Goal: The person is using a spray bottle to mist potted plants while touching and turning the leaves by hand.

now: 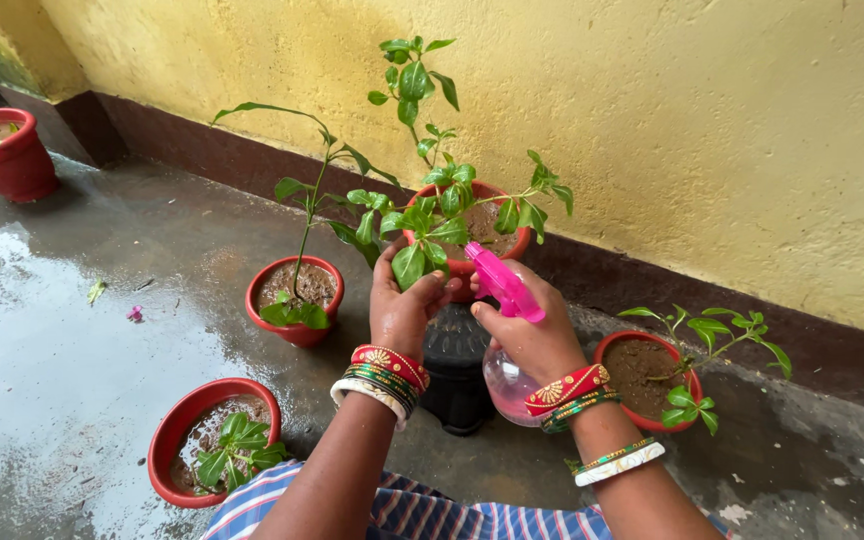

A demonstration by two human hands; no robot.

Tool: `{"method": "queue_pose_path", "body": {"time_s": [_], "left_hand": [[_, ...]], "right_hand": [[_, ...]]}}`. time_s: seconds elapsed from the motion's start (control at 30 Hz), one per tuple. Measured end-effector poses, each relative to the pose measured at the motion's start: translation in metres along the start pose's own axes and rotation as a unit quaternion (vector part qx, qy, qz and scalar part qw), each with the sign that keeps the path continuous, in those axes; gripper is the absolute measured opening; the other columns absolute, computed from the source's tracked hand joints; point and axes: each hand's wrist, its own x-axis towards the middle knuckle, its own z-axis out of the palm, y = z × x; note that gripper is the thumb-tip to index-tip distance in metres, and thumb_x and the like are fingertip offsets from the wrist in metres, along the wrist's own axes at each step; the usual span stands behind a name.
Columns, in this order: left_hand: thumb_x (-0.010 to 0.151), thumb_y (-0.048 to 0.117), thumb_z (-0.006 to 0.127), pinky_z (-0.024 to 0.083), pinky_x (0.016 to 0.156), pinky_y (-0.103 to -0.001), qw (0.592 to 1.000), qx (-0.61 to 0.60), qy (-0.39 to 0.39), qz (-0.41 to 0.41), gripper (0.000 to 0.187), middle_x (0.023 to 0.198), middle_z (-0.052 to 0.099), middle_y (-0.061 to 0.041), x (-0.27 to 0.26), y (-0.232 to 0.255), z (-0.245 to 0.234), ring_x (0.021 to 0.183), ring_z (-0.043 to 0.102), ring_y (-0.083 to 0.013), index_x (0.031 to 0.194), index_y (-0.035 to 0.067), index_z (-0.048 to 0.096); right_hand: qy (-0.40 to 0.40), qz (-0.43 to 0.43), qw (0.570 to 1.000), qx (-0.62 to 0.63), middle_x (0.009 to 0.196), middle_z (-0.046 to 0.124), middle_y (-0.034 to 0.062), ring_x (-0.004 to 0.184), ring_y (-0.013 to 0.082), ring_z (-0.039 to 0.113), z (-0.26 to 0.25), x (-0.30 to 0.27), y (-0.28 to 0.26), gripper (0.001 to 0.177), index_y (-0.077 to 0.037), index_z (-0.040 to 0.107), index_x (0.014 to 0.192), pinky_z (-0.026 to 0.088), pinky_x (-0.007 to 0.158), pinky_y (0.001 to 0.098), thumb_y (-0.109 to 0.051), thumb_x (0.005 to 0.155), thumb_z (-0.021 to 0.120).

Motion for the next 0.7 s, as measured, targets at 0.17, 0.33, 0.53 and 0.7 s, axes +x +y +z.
{"method": "queue_pose_path", "body": {"time_s": [0.17, 0.33, 0.53, 0.7], "left_hand": [[0.097, 0.000, 0.056, 0.060, 0.073, -0.030, 1.000, 0.012, -0.015, -0.007, 0.044, 0.113, 0.072, -0.015, 0.009, -0.020, -0.011, 0.088, 0.075, -0.0224, 0.141, 0.001, 0.050], [0.088, -0.007, 0.057, 0.060, 0.077, -0.032, 0.999, 0.048, -0.001, 0.000, 0.062, 0.118, 0.068, -0.012, 0.011, -0.031, -0.018, 0.093, 0.073, -0.0199, 0.146, 0.009, 0.044], [0.077, 0.000, 0.064, 0.050, 0.068, -0.034, 0.966, 0.155, 0.179, -0.107, 0.088, 0.124, 0.063, -0.005, 0.018, -0.034, -0.026, 0.093, 0.064, -0.0191, 0.152, 0.025, 0.027], [0.080, 0.015, 0.077, 0.050, 0.062, -0.035, 0.917, 0.252, 0.232, -0.204, 0.080, 0.108, 0.065, -0.008, 0.036, -0.046, -0.032, 0.083, 0.061, -0.0170, 0.149, 0.021, 0.034]], "right_hand": [[-0.012, -0.112, 0.994, -0.010, 0.108, 0.078, 0.0059, 0.099, 0.0137, 0.075, 0.002, -0.002, 0.006, 0.044, -0.006, 0.067, 0.125, 0.059, 0.085, 0.0312, -0.005, 0.082, 0.073], [-0.005, -0.114, 0.987, -0.110, 0.101, 0.079, 0.0054, 0.085, 0.0137, 0.076, 0.005, -0.005, 0.001, 0.037, -0.006, 0.071, 0.117, 0.060, 0.076, 0.0315, -0.007, 0.080, 0.077], [0.025, -0.033, 0.999, 0.031, 0.100, 0.073, 0.0012, 0.074, 0.0077, 0.069, -0.005, 0.000, -0.002, 0.034, -0.006, 0.068, 0.115, 0.056, 0.045, 0.0265, -0.005, 0.081, 0.073], [0.060, 0.021, 0.998, 0.029, 0.100, 0.074, 0.0018, 0.057, 0.0081, 0.062, -0.023, 0.007, 0.001, 0.032, -0.005, 0.068, 0.114, 0.052, 0.045, 0.0273, -0.004, 0.082, 0.072]]}}
